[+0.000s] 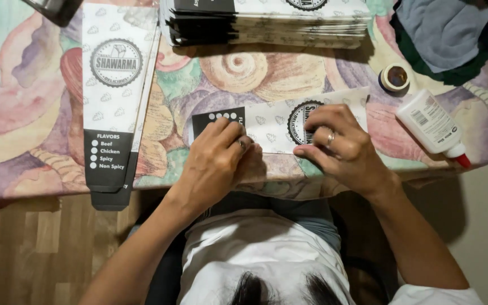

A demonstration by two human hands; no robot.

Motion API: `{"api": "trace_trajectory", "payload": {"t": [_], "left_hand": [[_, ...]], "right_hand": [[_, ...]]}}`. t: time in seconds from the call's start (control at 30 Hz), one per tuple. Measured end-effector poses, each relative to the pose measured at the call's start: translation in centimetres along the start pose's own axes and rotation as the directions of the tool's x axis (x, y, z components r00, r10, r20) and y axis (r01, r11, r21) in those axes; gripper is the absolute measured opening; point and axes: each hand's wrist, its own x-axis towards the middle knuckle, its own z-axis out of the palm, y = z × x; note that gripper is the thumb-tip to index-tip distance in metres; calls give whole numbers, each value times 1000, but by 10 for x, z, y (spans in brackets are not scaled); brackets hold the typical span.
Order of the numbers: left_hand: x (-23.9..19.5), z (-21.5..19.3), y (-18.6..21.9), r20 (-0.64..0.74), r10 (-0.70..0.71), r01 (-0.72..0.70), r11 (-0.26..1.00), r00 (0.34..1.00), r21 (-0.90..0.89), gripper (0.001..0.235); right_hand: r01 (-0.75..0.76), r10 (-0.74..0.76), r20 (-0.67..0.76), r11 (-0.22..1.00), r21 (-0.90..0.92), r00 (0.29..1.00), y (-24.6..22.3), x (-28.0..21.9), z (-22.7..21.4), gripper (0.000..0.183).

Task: The person applies glue from a white bottle to the edge of a rectangular paper sheet and presses it down on a table. They repeat this process with several sheets, stacking them as they work.

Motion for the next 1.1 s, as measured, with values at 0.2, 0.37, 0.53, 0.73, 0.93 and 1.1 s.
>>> {"api": "trace_trajectory", "payload": {"t": [0.2, 0.37, 0.53, 0.73, 0.93, 1.1], "left_hand": [[2, -8, 3, 127, -242, 233, 969, 962, 83, 34], [10, 5, 19, 247, -436, 378, 892, 865, 248, 37], [54, 91, 34, -141, -213, 202, 975, 967, -91, 29], [42, 93, 32, -179, -266, 282, 956, 947, 76, 17], [-24, 12, -4, -132, -358, 380, 890, 924, 253, 24], [-31, -19, -1, 57, -522, 466, 801, 851, 376, 50]], "right_hand": [[-235, 288, 185, 935, -265, 939, 11, -12, -8, 85], [-343, 528, 232, 769, -539, 817, 13, -24, -4, 112], [-214, 416, 254, 795, -567, 873, 16, -26, -6, 101], [-298, 495, 265, 787, -539, 827, 10, -20, -6, 107], [-282, 458, 248, 807, -519, 854, 11, -22, -6, 107], [-304, 485, 247, 794, -527, 839, 15, -24, -6, 112]]}}
